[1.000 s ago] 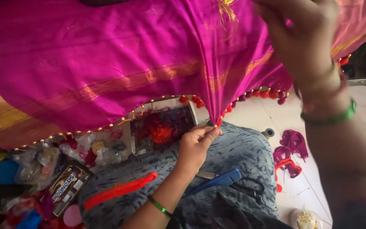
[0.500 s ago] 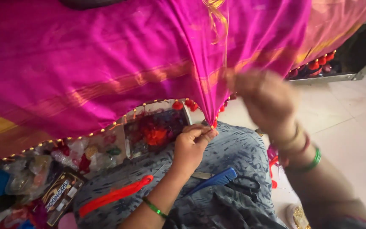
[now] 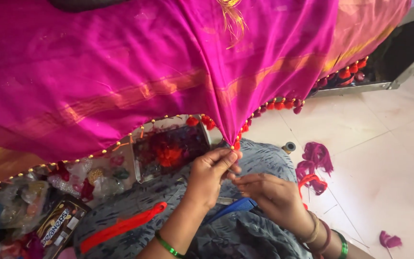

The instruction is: Weaving and tying decorative tassels and beads onto the border of a saree using a comb and scissors.

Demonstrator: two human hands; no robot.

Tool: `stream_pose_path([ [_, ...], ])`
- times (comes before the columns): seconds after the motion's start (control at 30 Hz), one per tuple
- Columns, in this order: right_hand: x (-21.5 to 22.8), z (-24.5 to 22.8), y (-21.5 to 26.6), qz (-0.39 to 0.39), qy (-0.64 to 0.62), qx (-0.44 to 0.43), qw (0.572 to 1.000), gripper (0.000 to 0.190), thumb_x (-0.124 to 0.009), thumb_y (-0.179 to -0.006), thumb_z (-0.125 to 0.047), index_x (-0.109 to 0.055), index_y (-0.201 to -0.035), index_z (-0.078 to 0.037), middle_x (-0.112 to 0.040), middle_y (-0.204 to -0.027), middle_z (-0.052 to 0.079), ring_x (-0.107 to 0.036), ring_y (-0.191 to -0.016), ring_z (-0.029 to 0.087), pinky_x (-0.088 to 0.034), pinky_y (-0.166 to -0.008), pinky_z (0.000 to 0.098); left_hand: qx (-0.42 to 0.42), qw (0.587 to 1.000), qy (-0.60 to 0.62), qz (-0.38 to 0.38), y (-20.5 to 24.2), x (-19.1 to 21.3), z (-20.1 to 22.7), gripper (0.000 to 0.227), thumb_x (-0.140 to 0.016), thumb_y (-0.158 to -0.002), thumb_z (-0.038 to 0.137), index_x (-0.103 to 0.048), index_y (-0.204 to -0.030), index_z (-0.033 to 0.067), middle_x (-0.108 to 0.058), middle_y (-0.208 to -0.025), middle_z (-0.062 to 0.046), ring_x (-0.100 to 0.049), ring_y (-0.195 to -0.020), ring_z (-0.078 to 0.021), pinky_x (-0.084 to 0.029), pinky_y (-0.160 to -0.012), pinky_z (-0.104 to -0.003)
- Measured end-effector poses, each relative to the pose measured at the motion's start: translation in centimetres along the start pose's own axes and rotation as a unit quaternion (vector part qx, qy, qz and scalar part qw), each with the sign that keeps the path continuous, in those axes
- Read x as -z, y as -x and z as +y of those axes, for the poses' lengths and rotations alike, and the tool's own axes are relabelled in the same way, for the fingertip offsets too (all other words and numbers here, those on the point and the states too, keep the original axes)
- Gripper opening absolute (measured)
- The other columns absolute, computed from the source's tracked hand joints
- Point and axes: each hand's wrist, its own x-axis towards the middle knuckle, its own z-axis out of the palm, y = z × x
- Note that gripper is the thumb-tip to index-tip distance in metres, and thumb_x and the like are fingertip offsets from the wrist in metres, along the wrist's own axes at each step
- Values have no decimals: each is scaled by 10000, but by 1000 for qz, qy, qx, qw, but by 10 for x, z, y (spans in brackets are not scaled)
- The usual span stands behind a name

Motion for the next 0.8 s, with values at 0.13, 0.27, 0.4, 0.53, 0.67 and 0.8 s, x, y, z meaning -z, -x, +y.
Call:
stream_pose_path([
  [0.13,12,17,7,26,-198,-108,974,95,-690,-886,16,-729,-972,16,-782,-1077,155,-791,-976,270,-650,-833,368,70,990,125,0,-2,7,-8,194,-706,-948,150,-763,-1066,5,-751,-931,-50,-628,-689,-85,-506,-613,-219],
  [0.27,42,48,21,217,-450,-156,852,126,-618,-1053,-148,-668,-1031,-35,-723,-1049,142,-675,-924,270,-551,-868,420,41,986,159,-11,-1,17,-13,194,-702,-997,151,-777,-1080,-8,-702,-889,-45,-609,-723,-82,-503,-661,-220],
  [0.4,76,59,17,241,-590,-127,760,102,-597,-1158,-110,-630,-1105,-29,-674,-1077,75,-618,-1013,190,-504,-1009,388,35,984,176,0,1,19,-5,178,-696,-987,143,-768,-1075,6,-730,-946,-44,-611,-737,-73,-501,-675,-219],
  [0.53,72,29,-1,251,-571,-105,775,78,-583,-1146,-115,-651,-1129,-82,-656,-1070,37,-606,-1019,189,-512,-982,398,38,982,187,-5,2,17,-4,167,-688,-971,144,-755,-1059,19,-757,-989,-42,-621,-744,-70,-512,-684,-220],
  [0.67,28,11,-10,159,-331,-143,919,91,-618,-1009,-40,-673,-1067,3,-658,-1047,59,-672,-953,213,-551,-909,359,49,983,178,-18,6,11,0,180,-690,-975,163,-758,-1069,26,-747,-964,-25,-621,-743,-56,-518,-684,-214],
  [0.8,-9,-7,-21,97,-263,-203,938,122,-668,-938,11,-682,-1058,29,-682,-1026,60,-682,-930,169,-561,-853,301,49,984,173,-16,8,11,-4,194,-692,-977,175,-759,-1071,19,-732,-909,-24,-629,-727,-62,-516,-665,-212],
])
